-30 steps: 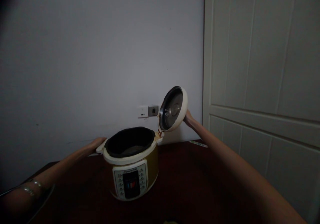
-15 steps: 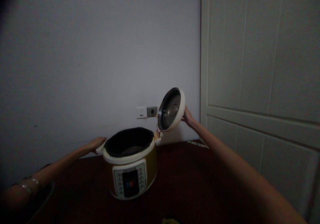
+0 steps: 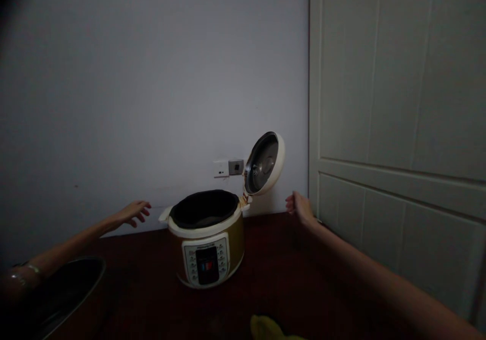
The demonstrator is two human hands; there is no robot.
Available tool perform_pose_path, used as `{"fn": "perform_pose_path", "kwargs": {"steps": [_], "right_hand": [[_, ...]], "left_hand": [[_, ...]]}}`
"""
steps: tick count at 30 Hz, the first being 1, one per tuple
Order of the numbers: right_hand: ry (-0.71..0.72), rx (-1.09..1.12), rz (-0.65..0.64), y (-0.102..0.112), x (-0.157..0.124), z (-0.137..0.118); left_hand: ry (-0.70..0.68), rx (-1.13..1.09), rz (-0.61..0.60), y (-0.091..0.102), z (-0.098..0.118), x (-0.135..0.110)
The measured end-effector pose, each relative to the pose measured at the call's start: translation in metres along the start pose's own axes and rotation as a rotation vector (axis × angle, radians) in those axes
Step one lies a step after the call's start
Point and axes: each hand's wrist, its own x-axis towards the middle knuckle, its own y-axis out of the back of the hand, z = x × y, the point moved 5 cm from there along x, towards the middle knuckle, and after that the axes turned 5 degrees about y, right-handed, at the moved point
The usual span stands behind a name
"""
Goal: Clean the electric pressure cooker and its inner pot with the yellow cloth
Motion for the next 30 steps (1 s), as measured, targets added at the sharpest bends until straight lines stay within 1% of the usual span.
{"fn": "perform_pose_path", "kwargs": {"steps": [3, 5, 7, 8, 11, 14, 15, 17, 19, 22, 25, 27, 30], "right_hand": [[0.007, 0.004, -0.117, -0.022, -0.064, 0.018], [0.062, -0.010, -0.243, -0.044, -0.112, 0.020], [0.069, -0.038, -0.387, -0.070, -0.158, 0.020], [0.051, -0.046, -0.468, -0.085, -0.180, 0.021], [-0.053, -0.030, -0.795, -0.138, -0.240, 0.023], [-0.176, 0.049, -1.083, -0.196, -0.286, 0.020], [-0.212, 0.083, -1.150, -0.216, -0.296, 0.018], [-0.275, 0.141, -1.223, -0.253, -0.310, 0.013], [-0.345, 0.182, -1.218, -0.288, -0.316, 0.011], [-0.436, 0.217, -1.141, -0.329, -0.317, 0.015], [-0.475, 0.242, -1.130, -0.359, -0.321, 0.023], [-0.470, 0.265, -1.153, -0.374, -0.326, 0.026], [-0.456, 0.262, -1.181, -0.390, -0.335, 0.027]], "left_hand": [[0.023, 0.063, 0.086, 0.038, -0.022, -0.006], [0.030, 0.116, 0.121, 0.062, -0.038, -0.014], [0.050, 0.161, 0.144, 0.082, -0.055, -0.025], [0.066, 0.184, 0.156, 0.091, -0.064, -0.032], [0.127, 0.289, 0.180, 0.115, -0.094, -0.053], [0.203, 0.391, 0.185, 0.134, -0.126, -0.078], [0.231, 0.415, 0.179, 0.139, -0.137, -0.088], [0.297, 0.440, 0.150, 0.147, -0.158, -0.110], [0.371, 0.435, 0.097, 0.151, -0.179, -0.133], [0.462, 0.391, 0.006, 0.150, -0.204, -0.164], [0.501, 0.272, -0.122, 0.138, -0.221, -0.185], [0.482, 0.210, -0.184, 0.129, -0.226, -0.190], [0.434, 0.241, -0.192, 0.121, -0.228, -0.190]]}}
